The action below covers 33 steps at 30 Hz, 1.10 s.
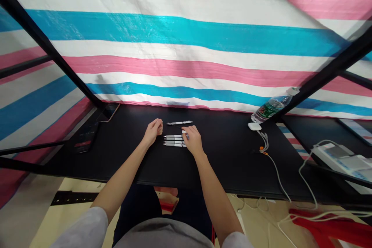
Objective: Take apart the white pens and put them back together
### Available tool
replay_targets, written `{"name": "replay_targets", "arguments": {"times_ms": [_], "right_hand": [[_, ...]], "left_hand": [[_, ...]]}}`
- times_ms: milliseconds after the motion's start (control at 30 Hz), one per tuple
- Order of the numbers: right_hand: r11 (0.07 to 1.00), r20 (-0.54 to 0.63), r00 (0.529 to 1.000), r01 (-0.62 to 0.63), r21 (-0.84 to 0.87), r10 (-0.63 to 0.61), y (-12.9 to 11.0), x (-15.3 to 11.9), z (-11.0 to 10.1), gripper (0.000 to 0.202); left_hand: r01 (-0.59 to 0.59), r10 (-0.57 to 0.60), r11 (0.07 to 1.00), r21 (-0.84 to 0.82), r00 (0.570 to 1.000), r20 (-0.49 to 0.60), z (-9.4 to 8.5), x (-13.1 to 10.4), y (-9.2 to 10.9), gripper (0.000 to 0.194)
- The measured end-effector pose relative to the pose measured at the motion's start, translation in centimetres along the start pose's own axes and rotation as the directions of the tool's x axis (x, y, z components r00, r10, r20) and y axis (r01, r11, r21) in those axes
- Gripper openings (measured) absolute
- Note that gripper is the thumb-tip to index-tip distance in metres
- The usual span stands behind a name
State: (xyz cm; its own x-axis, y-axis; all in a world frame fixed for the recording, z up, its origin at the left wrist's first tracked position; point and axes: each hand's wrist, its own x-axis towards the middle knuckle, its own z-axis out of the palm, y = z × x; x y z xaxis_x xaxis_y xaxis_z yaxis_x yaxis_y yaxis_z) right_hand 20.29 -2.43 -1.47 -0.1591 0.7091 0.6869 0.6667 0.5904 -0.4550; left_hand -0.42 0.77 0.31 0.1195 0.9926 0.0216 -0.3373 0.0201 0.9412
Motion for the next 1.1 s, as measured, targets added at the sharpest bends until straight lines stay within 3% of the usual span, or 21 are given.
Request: {"name": "replay_targets", "arguments": {"times_ms": [600,867,1000,1100], "right_hand": [[1.0,0.015,1.0,0.004,-0.012,-0.004,0.0,0.0,-0.1,0.026],[1.0,-0.005,1.0,0.002,-0.008,-0.002,0.0,0.1,-0.2,0.027],[1.0,0.011,1.0,0.001,0.006,-0.001,-0.1,0.1,-0.3,0.026],[1.0,0.037,0.999,-0.019,0.021,0.019,-0.1,0.1,-0.3,0.027]], "left_hand": [[-0.064,0.054,0.975,0.213,0.997,0.053,-0.4,0.0,-0.9,0.029],[-0.181,0.153,0.836,0.519,0.984,0.096,-0.3,-0.4,-0.3,0.022],[-0.229,0.17,0.786,0.574,0.973,0.155,0.0,-0.8,0.1,0.019],[-0.23,0.166,0.806,0.545,0.972,0.164,0.3,-1.0,0.2,0.02]]}}
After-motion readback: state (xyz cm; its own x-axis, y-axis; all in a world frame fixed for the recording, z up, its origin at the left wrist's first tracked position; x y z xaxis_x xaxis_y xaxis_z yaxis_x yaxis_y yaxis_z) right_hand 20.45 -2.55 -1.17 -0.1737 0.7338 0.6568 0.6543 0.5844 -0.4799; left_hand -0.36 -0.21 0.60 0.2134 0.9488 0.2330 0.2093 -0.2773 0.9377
